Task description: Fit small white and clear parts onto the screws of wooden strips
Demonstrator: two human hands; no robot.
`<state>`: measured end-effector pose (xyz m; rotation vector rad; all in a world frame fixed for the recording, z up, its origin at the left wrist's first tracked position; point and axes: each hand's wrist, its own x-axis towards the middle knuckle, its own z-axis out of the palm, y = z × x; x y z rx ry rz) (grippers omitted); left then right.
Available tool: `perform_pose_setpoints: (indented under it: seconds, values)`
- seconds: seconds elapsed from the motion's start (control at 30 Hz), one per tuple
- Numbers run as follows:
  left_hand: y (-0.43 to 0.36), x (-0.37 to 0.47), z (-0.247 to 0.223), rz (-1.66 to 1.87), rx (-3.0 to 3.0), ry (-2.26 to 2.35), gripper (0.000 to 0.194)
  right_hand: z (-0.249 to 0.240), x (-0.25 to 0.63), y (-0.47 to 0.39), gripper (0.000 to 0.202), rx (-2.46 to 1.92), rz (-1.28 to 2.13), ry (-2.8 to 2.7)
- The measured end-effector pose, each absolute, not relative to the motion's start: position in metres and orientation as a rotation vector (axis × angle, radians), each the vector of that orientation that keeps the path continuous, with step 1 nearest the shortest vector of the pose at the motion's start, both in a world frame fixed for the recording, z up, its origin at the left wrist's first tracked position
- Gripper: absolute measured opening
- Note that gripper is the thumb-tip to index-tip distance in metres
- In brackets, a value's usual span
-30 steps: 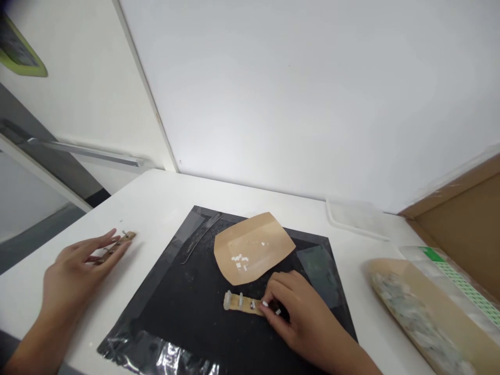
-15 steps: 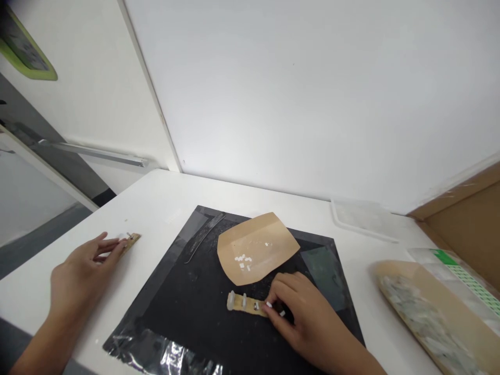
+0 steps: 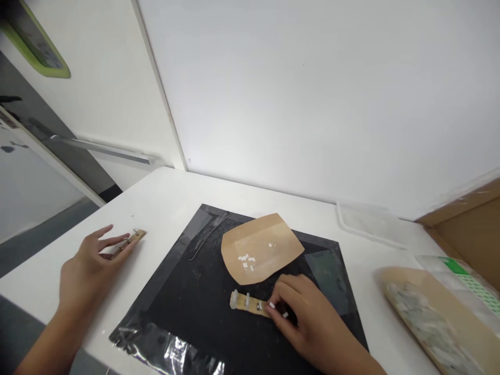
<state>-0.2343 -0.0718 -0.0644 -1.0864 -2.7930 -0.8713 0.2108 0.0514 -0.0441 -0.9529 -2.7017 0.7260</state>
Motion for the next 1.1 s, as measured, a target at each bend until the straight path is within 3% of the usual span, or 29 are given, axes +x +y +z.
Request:
perform_pose_setpoints:
  seconds: [0.17, 0.47, 0.8, 0.9, 1.03, 1.1]
  values:
    - [-0.083, -0.228, -0.066, -0.799, -0.960, -2.829, 0.054, -0.045, 0.212, 0.052, 0.017, -0.939, 0.710, -2.719]
    - [-0.090, -0.219, -0.067, -0.821, -0.914, -2.761, 0.038, -0.049, 0.213, 0.053, 0.014, -0.930, 0.706, -2.695]
    - [-0.093, -0.222, -0.069, -0.899, -0.859, -2.793, 0.033, -0.049, 0.212, 0.053, 0.014, -0.945, 0.714, -2.700]
    - [-0.090, -0.217, -0.060, -1.009, -0.820, -2.807, 0.042, -0.049, 0.212, 0.054, 0.016, -0.941, 0.717, -2.707]
    - [-0.086, -0.210, -0.050, -1.136, -0.750, -2.804, 0.090, -0.050, 0.212, 0.054, 0.018, -0.934, 0.709, -2.717]
    - [-0.087, -0.210, -0.050, -1.202, -0.783, -2.777, 0.086, -0.050, 0.212, 0.054, 0.018, -0.933, 0.708, -2.719]
